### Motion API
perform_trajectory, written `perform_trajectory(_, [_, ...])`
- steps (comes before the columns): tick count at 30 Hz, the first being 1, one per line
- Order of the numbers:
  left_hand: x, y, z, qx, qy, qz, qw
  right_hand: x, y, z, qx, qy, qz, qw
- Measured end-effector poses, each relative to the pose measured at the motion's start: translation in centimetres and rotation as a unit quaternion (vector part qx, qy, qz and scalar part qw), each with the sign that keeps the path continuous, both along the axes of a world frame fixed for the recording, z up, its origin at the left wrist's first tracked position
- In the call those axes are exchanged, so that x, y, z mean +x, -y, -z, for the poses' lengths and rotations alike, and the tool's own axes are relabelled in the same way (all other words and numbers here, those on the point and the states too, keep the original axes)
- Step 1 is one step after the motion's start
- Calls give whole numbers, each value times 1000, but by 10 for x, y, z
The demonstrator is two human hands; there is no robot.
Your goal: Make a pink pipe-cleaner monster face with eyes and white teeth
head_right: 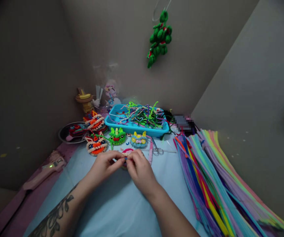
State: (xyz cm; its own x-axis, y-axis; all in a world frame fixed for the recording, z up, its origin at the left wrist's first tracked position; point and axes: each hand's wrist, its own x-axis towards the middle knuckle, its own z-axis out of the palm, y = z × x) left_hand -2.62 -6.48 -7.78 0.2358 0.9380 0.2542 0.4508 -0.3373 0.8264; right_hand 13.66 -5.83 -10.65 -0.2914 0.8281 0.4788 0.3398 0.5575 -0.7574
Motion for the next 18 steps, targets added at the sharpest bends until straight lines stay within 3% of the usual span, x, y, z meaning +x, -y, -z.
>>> perform_trajectory(5, [3, 0, -1, -97, 122, -50, 987, -5, 4, -3, -95, -122, 34, 987])
perform_trajectory(10, [7, -1, 0, -164, 216, -52, 961, -9, 5, 0, -128, -191, 26, 973])
perform_trajectory(13, [8, -1, 0, -191, 248, -35, 949, -8, 6, 1, -109, -200, 35, 973])
perform_trajectory(18, [9, 1, -2, -202, 276, -32, 939, -5, 9, -2, -17, -136, 42, 990])
